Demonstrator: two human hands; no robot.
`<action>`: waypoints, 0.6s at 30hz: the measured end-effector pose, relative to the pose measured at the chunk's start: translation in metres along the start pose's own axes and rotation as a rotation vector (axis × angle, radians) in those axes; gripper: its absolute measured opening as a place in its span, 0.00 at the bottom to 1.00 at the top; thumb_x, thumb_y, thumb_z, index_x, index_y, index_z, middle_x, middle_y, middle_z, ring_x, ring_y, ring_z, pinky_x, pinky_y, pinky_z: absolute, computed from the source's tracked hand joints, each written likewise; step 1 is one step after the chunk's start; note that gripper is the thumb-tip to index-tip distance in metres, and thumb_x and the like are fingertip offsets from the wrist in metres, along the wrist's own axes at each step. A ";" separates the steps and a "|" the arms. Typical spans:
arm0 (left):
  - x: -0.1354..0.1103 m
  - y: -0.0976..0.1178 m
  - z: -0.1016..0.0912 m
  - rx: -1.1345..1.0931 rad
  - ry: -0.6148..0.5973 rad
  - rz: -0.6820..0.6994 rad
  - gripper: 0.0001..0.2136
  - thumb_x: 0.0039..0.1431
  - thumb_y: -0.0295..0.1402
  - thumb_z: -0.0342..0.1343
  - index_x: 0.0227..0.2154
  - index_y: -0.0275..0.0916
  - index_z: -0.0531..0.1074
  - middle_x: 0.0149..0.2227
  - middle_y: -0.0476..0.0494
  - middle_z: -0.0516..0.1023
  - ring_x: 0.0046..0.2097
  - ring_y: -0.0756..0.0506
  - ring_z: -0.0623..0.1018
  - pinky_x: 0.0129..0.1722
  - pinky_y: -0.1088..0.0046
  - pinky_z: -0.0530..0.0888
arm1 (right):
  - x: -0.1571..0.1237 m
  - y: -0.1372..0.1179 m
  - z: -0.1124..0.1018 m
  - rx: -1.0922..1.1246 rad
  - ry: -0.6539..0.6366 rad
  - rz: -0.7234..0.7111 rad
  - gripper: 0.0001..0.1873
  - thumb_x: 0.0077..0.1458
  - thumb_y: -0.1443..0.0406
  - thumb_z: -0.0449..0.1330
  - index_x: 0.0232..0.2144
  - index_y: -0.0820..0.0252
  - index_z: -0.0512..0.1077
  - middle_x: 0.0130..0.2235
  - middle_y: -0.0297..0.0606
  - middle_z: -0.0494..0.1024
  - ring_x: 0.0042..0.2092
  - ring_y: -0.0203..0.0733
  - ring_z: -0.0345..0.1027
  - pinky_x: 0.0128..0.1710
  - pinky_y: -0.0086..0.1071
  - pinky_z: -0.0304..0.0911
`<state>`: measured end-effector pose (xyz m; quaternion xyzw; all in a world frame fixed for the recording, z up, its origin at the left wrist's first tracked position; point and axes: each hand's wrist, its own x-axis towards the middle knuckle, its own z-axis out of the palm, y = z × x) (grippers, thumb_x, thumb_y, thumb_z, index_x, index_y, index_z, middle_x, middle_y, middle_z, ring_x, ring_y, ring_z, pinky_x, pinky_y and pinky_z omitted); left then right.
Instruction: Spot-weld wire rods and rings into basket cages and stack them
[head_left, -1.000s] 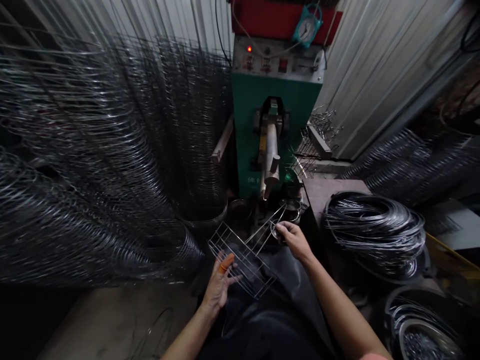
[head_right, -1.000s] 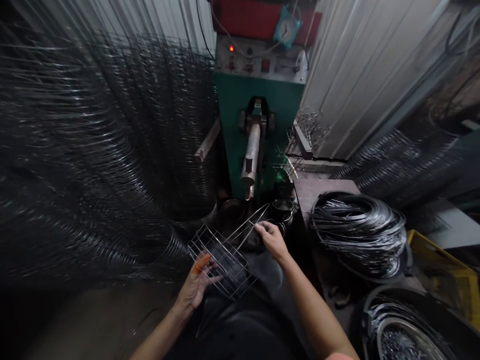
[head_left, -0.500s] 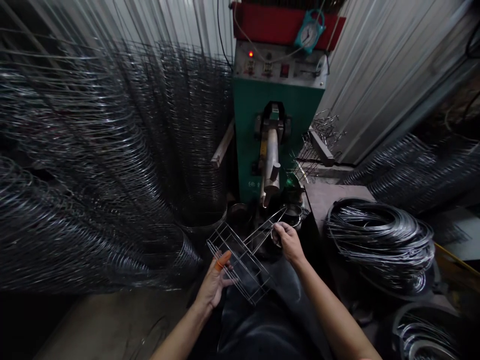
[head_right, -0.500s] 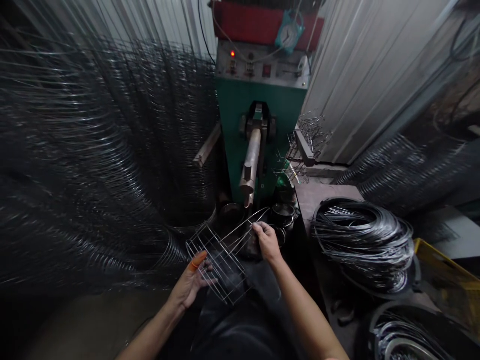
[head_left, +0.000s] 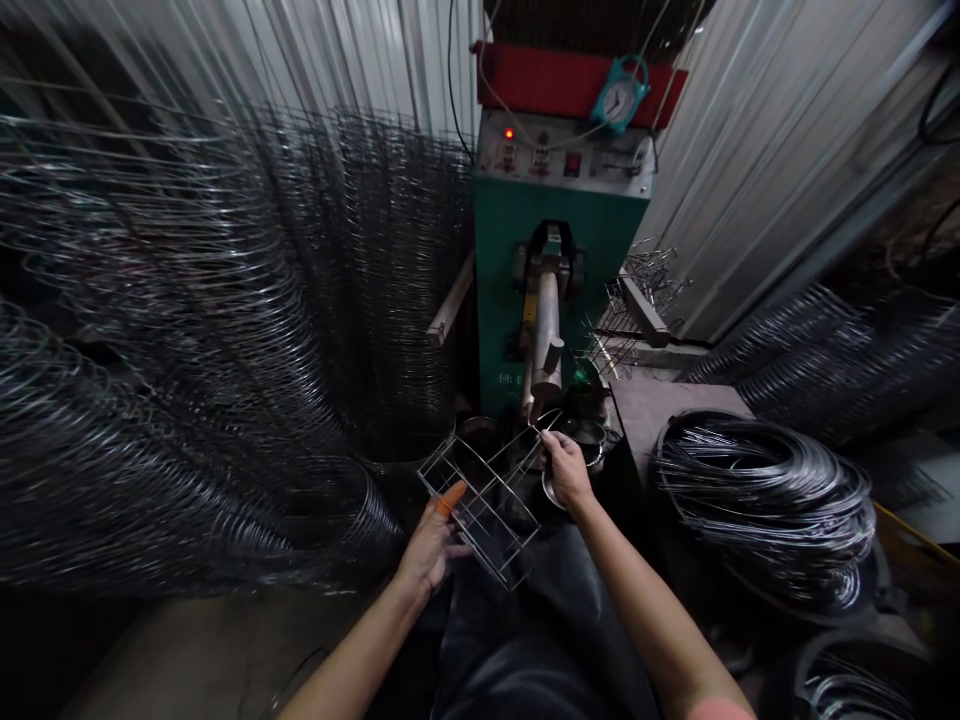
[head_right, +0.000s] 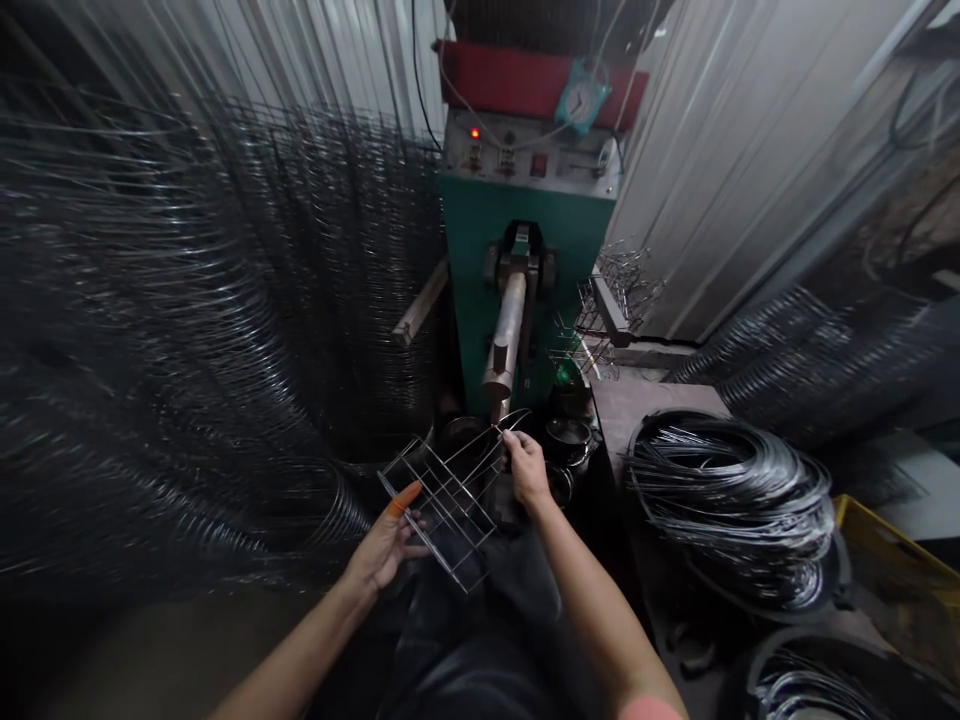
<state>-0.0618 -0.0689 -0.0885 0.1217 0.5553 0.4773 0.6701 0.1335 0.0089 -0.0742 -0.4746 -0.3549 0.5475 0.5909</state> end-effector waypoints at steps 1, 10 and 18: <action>0.000 0.002 0.001 0.006 0.004 -0.005 0.18 0.43 0.41 0.58 0.39 0.42 0.70 0.30 0.48 0.64 0.30 0.48 0.68 0.28 0.64 0.73 | 0.001 0.000 0.001 -0.010 0.009 0.003 0.16 0.42 0.54 0.62 0.20 0.60 0.64 0.17 0.25 0.60 0.18 0.28 0.53 0.17 0.24 0.50; -0.006 0.002 0.006 0.024 0.009 -0.003 0.19 0.48 0.42 0.56 0.43 0.42 0.70 0.32 0.46 0.66 0.29 0.49 0.68 0.26 0.67 0.73 | -0.015 -0.008 -0.011 -0.174 -0.022 0.045 0.19 0.42 0.51 0.61 0.27 0.61 0.69 0.22 0.30 0.68 0.22 0.31 0.60 0.23 0.26 0.57; -0.006 -0.004 0.007 -0.046 0.074 -0.017 0.16 0.53 0.38 0.52 0.44 0.43 0.67 0.30 0.48 0.66 0.28 0.51 0.69 0.30 0.64 0.74 | -0.099 0.008 -0.027 -0.515 -0.337 0.030 0.17 0.53 0.52 0.53 0.35 0.57 0.73 0.31 0.36 0.74 0.34 0.41 0.67 0.32 0.31 0.61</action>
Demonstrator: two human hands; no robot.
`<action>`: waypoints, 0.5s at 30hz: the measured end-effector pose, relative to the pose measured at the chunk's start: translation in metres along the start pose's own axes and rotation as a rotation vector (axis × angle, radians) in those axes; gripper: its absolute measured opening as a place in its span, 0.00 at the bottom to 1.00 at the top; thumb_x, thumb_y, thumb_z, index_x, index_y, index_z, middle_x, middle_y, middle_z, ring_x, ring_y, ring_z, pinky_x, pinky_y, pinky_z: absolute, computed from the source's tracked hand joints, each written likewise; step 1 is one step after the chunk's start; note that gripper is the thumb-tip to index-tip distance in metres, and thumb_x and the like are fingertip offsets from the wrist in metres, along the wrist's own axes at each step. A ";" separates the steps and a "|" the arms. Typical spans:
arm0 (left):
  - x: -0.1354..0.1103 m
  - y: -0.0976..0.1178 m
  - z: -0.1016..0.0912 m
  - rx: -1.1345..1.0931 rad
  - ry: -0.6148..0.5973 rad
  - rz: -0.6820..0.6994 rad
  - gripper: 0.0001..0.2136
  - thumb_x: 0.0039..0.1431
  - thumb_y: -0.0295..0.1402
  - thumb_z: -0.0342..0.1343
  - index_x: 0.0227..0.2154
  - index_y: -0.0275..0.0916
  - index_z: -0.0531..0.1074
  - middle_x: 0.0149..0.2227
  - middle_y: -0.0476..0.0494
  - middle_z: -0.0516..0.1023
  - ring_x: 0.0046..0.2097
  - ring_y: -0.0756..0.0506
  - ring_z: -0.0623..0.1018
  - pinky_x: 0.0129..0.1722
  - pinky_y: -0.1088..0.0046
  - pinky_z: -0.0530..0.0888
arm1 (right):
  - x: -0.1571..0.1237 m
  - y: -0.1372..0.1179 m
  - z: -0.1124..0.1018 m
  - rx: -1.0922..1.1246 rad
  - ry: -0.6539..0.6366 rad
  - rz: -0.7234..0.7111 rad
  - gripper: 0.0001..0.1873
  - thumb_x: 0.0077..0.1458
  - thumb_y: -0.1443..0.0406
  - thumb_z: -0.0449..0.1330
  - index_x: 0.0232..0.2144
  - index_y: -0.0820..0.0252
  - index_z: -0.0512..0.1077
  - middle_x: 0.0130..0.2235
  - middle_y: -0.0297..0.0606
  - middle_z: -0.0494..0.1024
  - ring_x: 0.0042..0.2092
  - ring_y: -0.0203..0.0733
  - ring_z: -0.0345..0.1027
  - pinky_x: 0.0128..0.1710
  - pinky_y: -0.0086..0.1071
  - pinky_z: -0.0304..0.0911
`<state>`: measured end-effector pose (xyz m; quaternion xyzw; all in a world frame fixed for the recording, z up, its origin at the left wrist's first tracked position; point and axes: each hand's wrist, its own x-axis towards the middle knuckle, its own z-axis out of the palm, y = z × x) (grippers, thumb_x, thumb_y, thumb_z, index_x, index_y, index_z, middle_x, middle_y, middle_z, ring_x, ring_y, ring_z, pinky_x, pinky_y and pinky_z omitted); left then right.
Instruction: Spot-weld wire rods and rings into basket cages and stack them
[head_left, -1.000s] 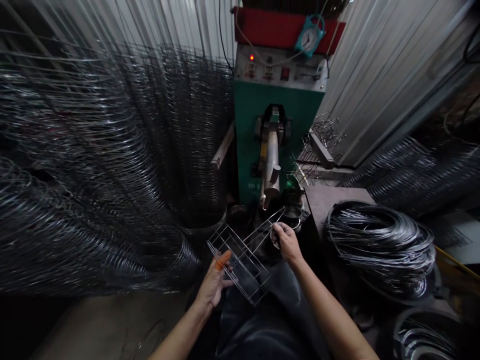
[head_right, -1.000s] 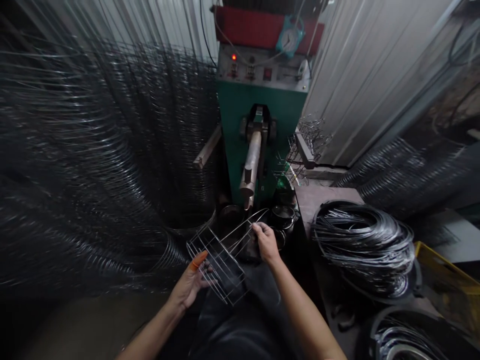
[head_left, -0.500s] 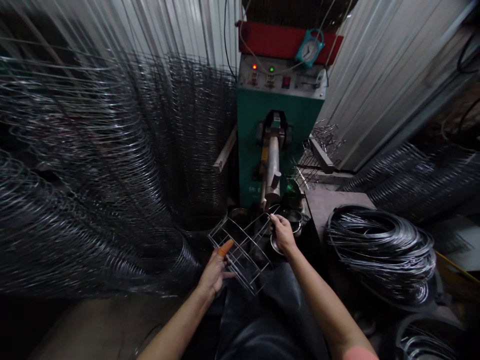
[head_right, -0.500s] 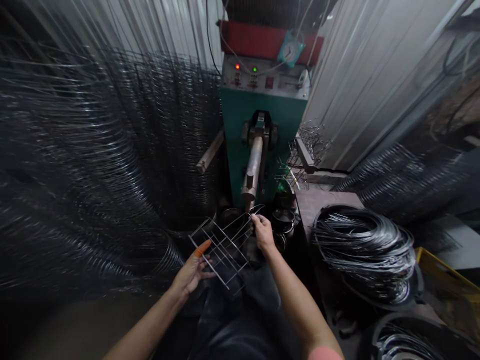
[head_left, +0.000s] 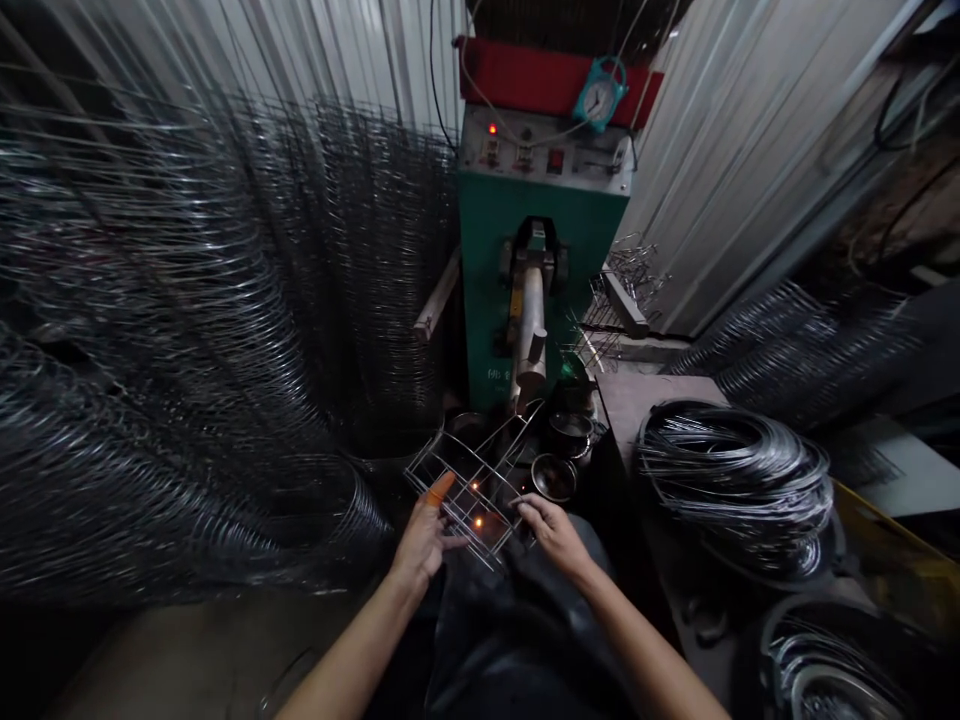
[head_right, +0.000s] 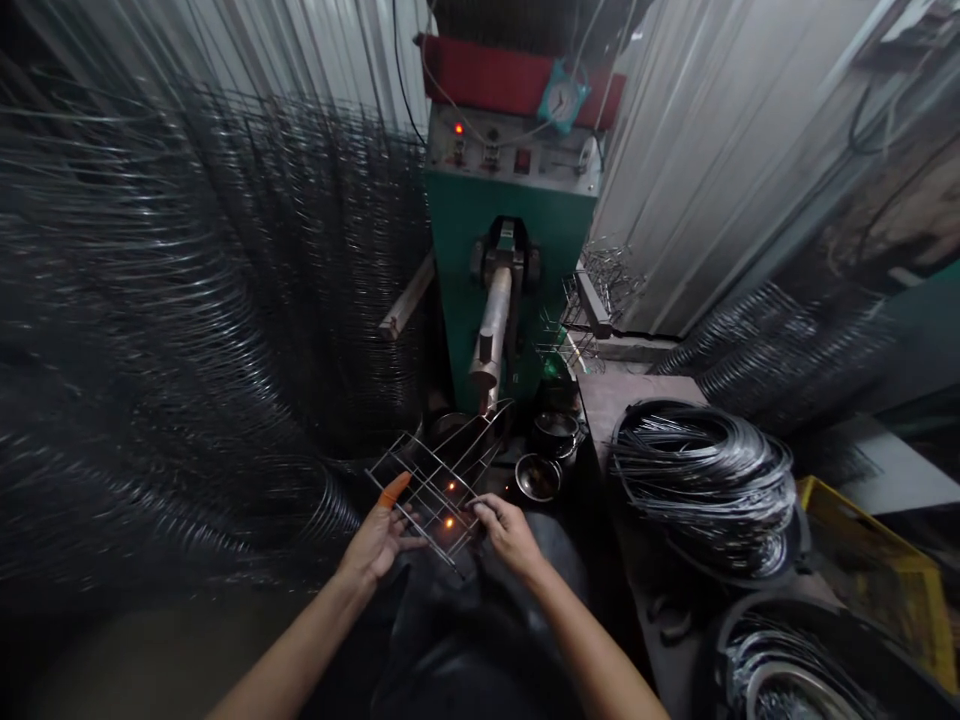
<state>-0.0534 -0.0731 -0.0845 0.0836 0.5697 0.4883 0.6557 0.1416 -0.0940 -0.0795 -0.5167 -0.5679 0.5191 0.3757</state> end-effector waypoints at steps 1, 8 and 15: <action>0.001 0.000 0.000 -0.009 0.013 -0.005 0.15 0.53 0.38 0.52 0.44 0.43 0.67 0.30 0.49 0.66 0.28 0.51 0.69 0.31 0.63 0.74 | 0.000 0.001 0.003 -0.005 0.013 -0.013 0.18 0.53 0.52 0.52 0.34 0.57 0.73 0.30 0.36 0.74 0.34 0.41 0.67 0.31 0.31 0.61; 0.005 0.007 0.001 0.019 -0.037 -0.064 0.18 0.48 0.45 0.56 0.40 0.42 0.68 0.28 0.49 0.65 0.28 0.50 0.68 0.33 0.59 0.73 | 0.014 -0.007 0.004 -0.028 0.031 -0.083 0.19 0.52 0.50 0.52 0.30 0.57 0.73 0.27 0.35 0.72 0.31 0.41 0.65 0.33 0.32 0.61; 0.003 0.017 0.005 0.036 -0.041 -0.089 0.22 0.43 0.49 0.58 0.37 0.39 0.69 0.25 0.51 0.63 0.25 0.51 0.66 0.32 0.57 0.73 | 0.016 -0.008 0.008 -0.032 0.041 -0.058 0.19 0.51 0.50 0.53 0.29 0.58 0.73 0.25 0.34 0.71 0.29 0.39 0.64 0.32 0.31 0.60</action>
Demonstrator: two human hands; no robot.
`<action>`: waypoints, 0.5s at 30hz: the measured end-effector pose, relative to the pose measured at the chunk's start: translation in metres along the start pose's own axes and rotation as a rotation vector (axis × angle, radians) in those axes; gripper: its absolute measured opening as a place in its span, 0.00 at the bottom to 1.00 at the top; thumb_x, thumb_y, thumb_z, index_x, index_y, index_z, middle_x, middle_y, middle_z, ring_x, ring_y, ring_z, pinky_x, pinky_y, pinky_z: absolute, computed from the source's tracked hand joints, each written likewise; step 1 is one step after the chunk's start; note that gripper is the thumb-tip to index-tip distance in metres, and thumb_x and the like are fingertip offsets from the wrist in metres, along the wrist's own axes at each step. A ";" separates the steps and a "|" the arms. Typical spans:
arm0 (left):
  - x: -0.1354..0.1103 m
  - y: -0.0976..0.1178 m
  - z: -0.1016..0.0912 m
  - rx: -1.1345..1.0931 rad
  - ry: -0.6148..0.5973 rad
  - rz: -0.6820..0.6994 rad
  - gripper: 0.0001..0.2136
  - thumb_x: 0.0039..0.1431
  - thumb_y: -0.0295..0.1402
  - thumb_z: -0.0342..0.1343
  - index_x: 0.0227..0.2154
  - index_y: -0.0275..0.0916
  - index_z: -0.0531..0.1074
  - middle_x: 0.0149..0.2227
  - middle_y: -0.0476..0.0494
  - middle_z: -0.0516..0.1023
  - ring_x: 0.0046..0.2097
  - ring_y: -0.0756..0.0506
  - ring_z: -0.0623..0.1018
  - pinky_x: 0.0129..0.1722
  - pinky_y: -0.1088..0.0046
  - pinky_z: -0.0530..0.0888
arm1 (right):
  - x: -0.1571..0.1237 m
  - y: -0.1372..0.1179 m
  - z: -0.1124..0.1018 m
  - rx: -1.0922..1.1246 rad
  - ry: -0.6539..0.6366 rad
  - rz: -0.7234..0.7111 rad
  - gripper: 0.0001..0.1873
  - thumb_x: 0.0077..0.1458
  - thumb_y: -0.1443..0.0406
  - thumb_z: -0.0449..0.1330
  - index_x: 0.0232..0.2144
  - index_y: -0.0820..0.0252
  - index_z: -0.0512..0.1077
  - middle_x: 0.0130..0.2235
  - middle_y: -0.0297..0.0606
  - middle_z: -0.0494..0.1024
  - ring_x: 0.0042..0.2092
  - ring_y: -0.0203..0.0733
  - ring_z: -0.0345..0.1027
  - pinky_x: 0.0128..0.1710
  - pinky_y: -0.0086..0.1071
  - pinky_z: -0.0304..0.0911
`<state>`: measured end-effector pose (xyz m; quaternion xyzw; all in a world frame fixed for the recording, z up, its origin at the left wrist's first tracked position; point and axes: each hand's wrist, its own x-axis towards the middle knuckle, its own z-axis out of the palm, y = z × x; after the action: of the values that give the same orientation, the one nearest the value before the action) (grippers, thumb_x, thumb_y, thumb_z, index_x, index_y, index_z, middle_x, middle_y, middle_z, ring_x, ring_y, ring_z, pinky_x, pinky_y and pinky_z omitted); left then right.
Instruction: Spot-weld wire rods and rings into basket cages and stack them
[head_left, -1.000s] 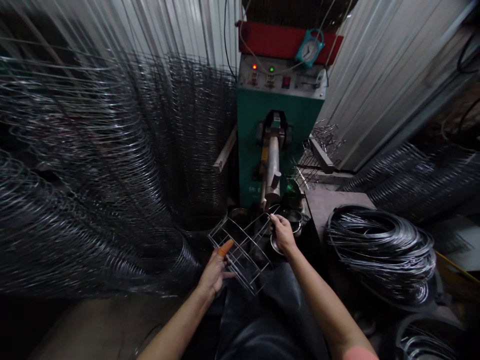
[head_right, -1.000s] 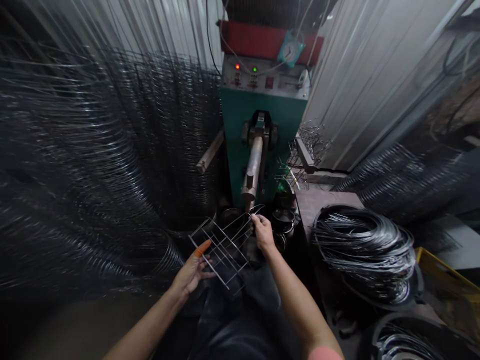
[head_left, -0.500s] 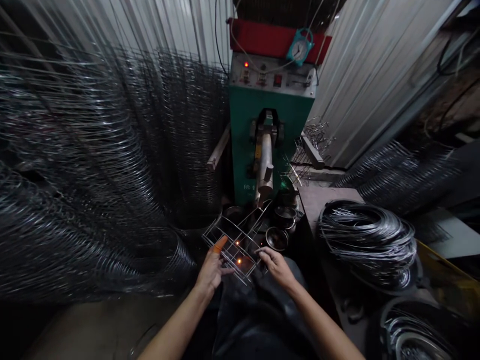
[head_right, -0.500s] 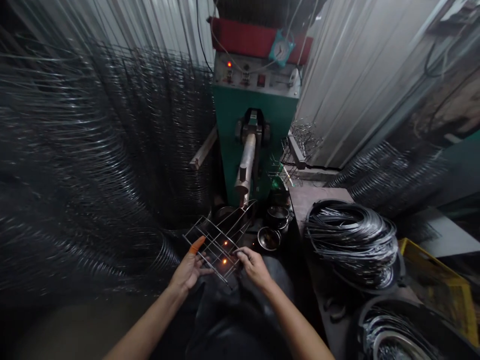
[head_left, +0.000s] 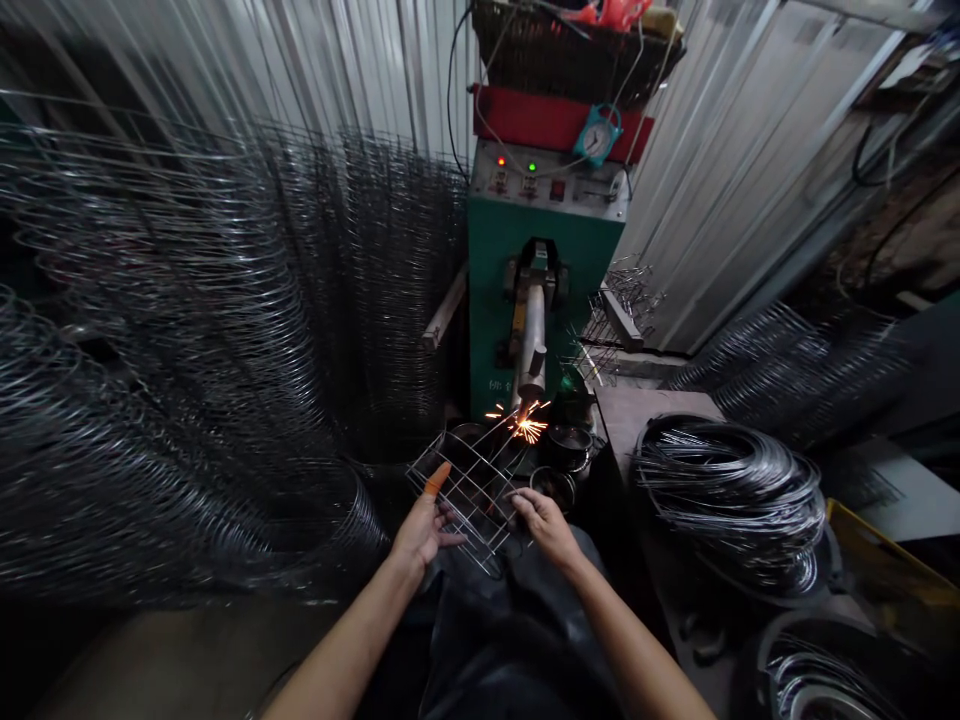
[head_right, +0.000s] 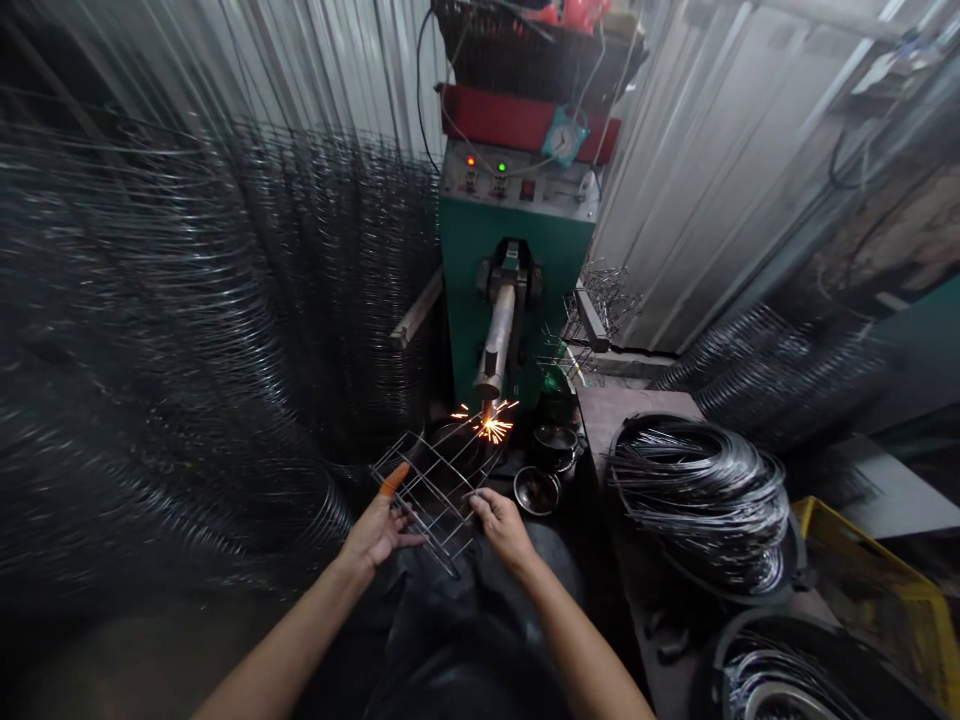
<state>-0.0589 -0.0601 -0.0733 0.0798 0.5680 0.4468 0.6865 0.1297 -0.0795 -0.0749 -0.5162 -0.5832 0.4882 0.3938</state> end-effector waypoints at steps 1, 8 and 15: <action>0.000 0.000 -0.001 -0.002 0.005 0.006 0.22 0.44 0.49 0.58 0.38 0.40 0.68 0.25 0.51 0.63 0.25 0.51 0.66 0.31 0.57 0.73 | 0.000 0.001 0.001 0.010 0.002 0.009 0.19 0.51 0.50 0.53 0.30 0.57 0.73 0.25 0.34 0.71 0.29 0.39 0.63 0.31 0.31 0.60; 0.002 -0.012 -0.012 -0.101 -0.112 0.130 0.20 0.41 0.38 0.62 0.39 0.39 0.68 0.36 0.42 0.70 0.36 0.44 0.71 0.30 0.62 0.73 | 0.001 0.007 -0.001 0.034 -0.022 0.016 0.18 0.52 0.51 0.53 0.33 0.57 0.73 0.28 0.35 0.72 0.31 0.40 0.65 0.31 0.30 0.61; -0.034 -0.040 -0.039 -0.181 -0.104 0.131 0.21 0.36 0.33 0.65 0.37 0.40 0.68 0.44 0.38 0.70 0.42 0.39 0.69 0.31 0.56 0.73 | -0.046 0.001 0.004 0.018 -0.140 0.047 0.19 0.55 0.52 0.50 0.37 0.55 0.74 0.28 0.37 0.75 0.30 0.42 0.68 0.32 0.34 0.64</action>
<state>-0.0703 -0.1232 -0.0869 0.0777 0.4826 0.5355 0.6887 0.1334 -0.1259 -0.0745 -0.4908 -0.5925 0.5375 0.3452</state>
